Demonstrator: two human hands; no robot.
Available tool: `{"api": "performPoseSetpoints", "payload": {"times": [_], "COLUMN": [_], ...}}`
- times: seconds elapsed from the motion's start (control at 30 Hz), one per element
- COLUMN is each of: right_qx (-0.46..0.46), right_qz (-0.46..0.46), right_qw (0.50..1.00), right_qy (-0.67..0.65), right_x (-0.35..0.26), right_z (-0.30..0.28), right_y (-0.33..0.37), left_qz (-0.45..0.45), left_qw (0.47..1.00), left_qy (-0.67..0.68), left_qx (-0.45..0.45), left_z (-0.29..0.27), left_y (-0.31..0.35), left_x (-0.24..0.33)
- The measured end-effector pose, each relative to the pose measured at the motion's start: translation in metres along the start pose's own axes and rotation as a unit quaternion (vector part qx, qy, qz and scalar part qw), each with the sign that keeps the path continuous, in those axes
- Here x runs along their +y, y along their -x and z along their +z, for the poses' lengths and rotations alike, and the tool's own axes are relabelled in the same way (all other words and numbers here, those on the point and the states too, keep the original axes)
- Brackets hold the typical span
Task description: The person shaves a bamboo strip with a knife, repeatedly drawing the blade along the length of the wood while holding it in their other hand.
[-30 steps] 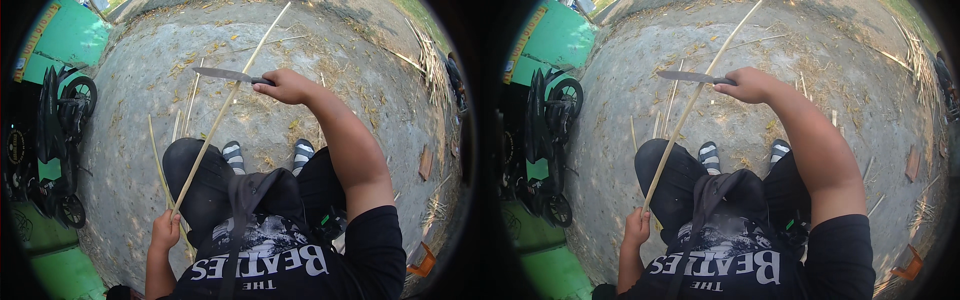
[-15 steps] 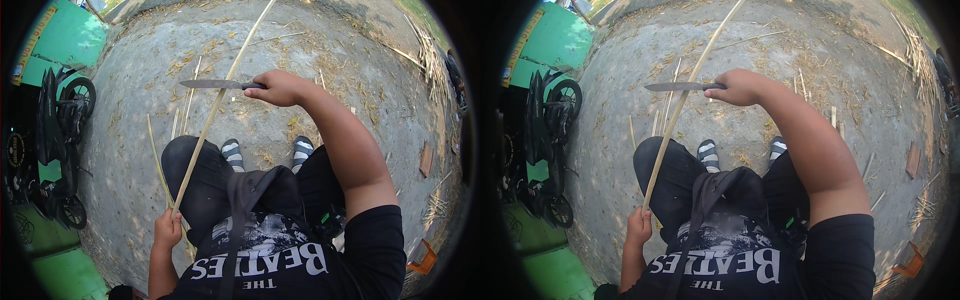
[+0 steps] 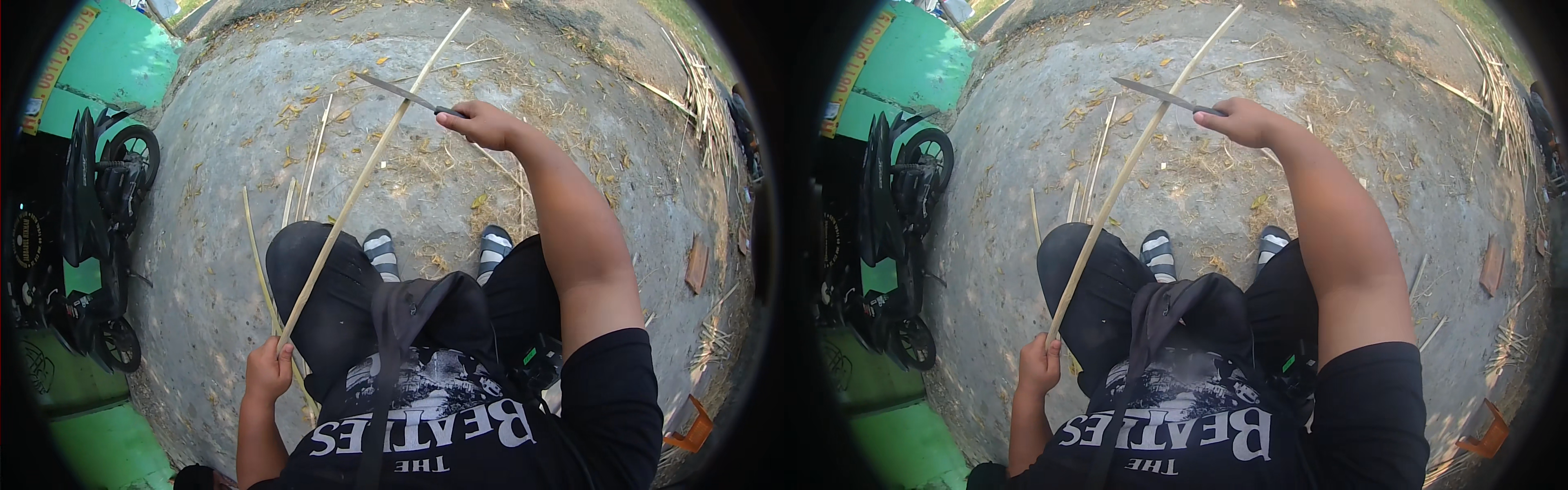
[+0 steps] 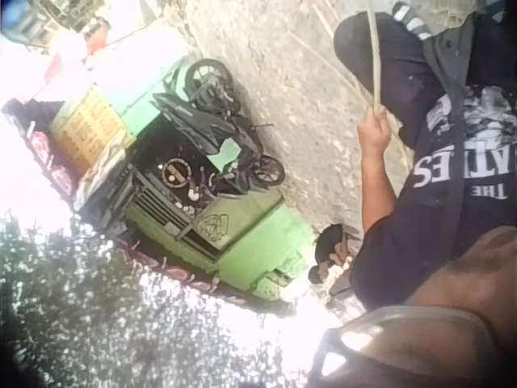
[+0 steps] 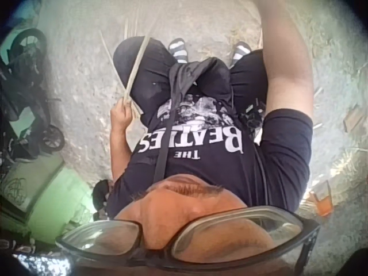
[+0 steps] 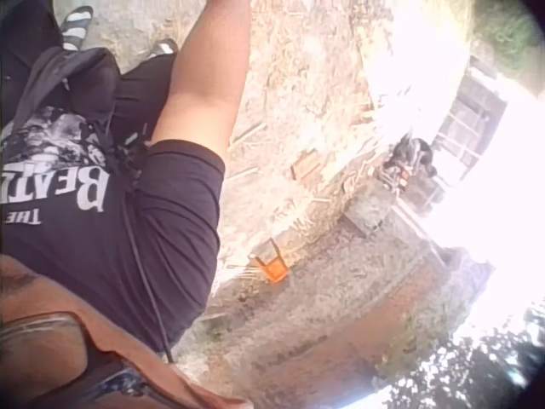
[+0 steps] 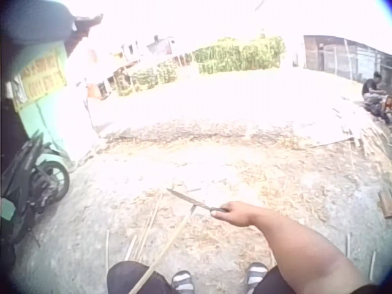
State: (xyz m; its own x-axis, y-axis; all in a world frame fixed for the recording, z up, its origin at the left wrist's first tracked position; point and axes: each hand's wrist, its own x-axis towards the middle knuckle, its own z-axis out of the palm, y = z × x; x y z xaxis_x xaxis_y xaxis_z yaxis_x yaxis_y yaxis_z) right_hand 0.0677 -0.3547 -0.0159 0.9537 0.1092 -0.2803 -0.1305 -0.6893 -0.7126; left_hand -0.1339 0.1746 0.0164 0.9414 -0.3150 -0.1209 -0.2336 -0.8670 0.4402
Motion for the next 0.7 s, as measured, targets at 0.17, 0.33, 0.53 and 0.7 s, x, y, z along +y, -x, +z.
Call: {"api": "performPoseSetpoints", "payload": {"times": [0.17, 0.33, 0.53, 0.7], "right_qx": [-0.068, -0.049, 0.005, -0.143], "right_qz": [0.015, -0.072, 0.006, -0.056], "right_qw": [0.998, 0.995, 0.999, 0.985], "right_qy": [-0.010, 0.054, 0.032, 0.080], "right_x": [-0.024, -0.042, -0.003, -0.079], "right_z": [0.022, 0.011, 0.005, 0.035], "right_y": [-0.004, 0.012, 0.001, 0.028], "left_qz": [-0.038, -0.020, -0.004, -0.027], "left_qw": [0.999, 1.000, 0.999, 1.000], "left_qy": [0.013, 0.002, -0.035, 0.010], "left_qx": [-0.036, 0.014, 0.009, -0.011], "left_z": [-0.002, 0.013, -0.003, 0.005], "left_y": [0.004, 0.010, -0.001, 0.007], "left_x": [-0.003, -0.006, 0.011, 0.003]}}
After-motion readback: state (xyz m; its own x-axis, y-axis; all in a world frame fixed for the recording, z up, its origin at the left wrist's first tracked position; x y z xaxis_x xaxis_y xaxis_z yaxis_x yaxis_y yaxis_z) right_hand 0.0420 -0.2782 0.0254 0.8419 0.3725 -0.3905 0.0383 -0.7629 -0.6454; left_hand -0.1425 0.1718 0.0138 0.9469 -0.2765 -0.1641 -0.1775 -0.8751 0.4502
